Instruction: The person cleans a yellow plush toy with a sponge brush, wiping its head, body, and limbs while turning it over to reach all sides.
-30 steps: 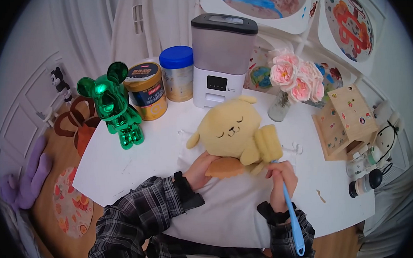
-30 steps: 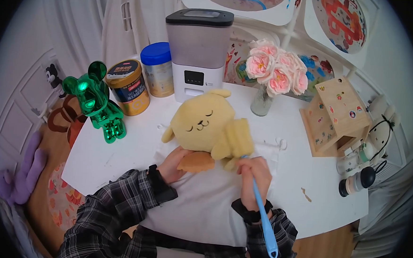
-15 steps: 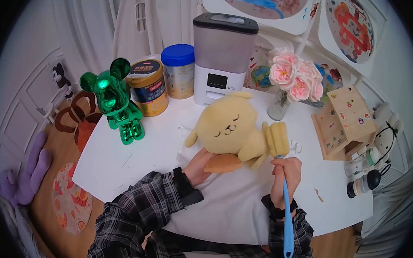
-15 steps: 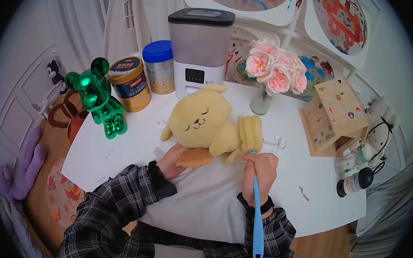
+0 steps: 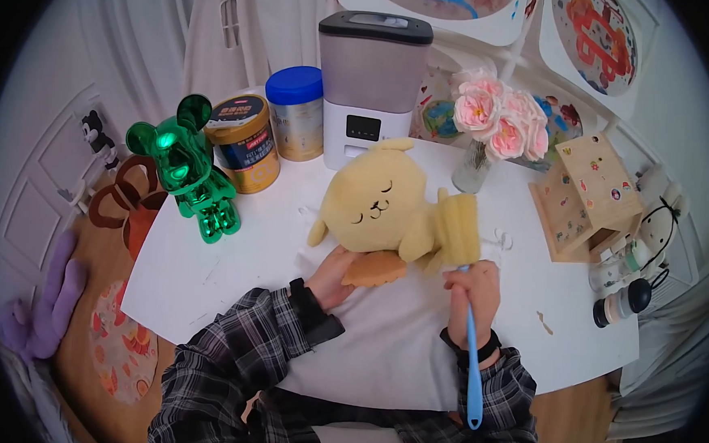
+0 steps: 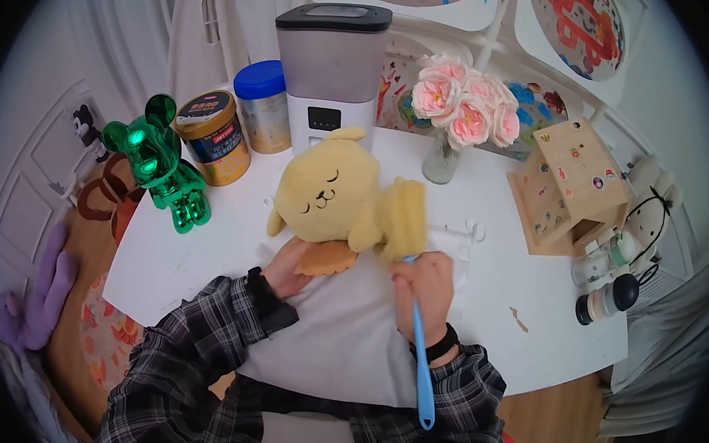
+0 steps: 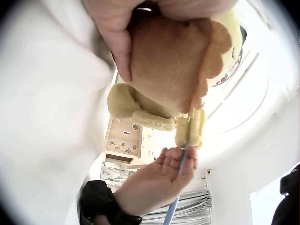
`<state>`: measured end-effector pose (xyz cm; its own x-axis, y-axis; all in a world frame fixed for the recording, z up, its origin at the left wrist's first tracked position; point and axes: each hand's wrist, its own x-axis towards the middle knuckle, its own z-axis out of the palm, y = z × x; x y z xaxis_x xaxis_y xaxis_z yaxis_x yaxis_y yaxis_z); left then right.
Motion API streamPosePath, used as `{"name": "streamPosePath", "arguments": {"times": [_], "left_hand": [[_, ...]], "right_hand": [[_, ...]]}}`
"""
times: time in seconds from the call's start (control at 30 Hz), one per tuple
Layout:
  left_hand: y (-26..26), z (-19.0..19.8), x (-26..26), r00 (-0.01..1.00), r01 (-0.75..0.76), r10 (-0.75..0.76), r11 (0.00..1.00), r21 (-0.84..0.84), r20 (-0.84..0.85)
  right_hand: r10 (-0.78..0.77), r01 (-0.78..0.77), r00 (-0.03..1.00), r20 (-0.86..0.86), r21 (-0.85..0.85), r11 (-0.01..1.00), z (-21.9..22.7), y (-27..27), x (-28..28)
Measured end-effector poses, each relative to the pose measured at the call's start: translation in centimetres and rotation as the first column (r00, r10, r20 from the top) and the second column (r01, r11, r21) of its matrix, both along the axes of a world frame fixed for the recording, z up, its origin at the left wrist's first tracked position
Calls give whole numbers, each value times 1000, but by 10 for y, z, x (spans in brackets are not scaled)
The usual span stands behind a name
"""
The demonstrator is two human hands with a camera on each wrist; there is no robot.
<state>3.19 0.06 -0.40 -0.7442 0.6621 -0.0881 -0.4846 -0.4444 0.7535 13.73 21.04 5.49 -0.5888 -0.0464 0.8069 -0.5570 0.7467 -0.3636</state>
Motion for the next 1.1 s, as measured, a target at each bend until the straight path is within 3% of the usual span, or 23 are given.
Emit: {"name": "streamPosePath", "arguments": {"times": [0.13, 0.3, 0.4, 0.5, 0.6, 0.63, 0.73, 0.77, 0.87, 0.9, 1.0, 1.1], "left_hand": [[1, 2, 2, 1000, -1, 0, 1000, 14, 14], [-2, -3, -5, 997, 70, -71, 997, 37, 10], [1, 3, 3, 999, 22, -22, 1000, 12, 26], [4, 8, 5, 999, 17, -17, 1000, -4, 45], [7, 3, 2, 999, 17, -17, 1000, -2, 29], [6, 4, 2, 1000, 19, -19, 1000, 0, 25], [4, 1, -1, 998, 58, -58, 998, -6, -8], [3, 0, -2, 997, 76, -76, 997, -11, -21], [5, 2, 0, 999, 41, -41, 999, 16, 28], [5, 3, 1, 999, 41, -41, 999, 17, 30], [4, 4, 1, 999, 28, -29, 1000, 13, 37], [5, 2, 1, 999, 23, -23, 1000, -3, 41]], "right_hand": [[224, -227, 974, 36, 129, 965, 3, -8, -3], [-112, 121, 989, 100, -94, 988, 3, 6, -7], [-41, 54, 996, 74, -171, 984, 2, 8, 0], [129, -126, 989, -75, 40, 991, 5, -4, 4], [135, -136, 991, 21, 132, 982, -1, -8, -6], [8, -16, 999, 44, 185, 983, -4, -5, -7], [-112, 114, 990, 89, -18, 993, -3, 4, -6], [-144, 145, 988, 61, -15, 989, -4, 7, -6], [-50, 52, 998, -36, 44, 998, 4, 2, 3], [44, -31, 991, -124, 105, 994, 4, -2, 2], [183, -182, 983, 12, 172, 968, 1, -6, 2], [29, -34, 994, 101, 47, 998, 0, -4, -2]]}}
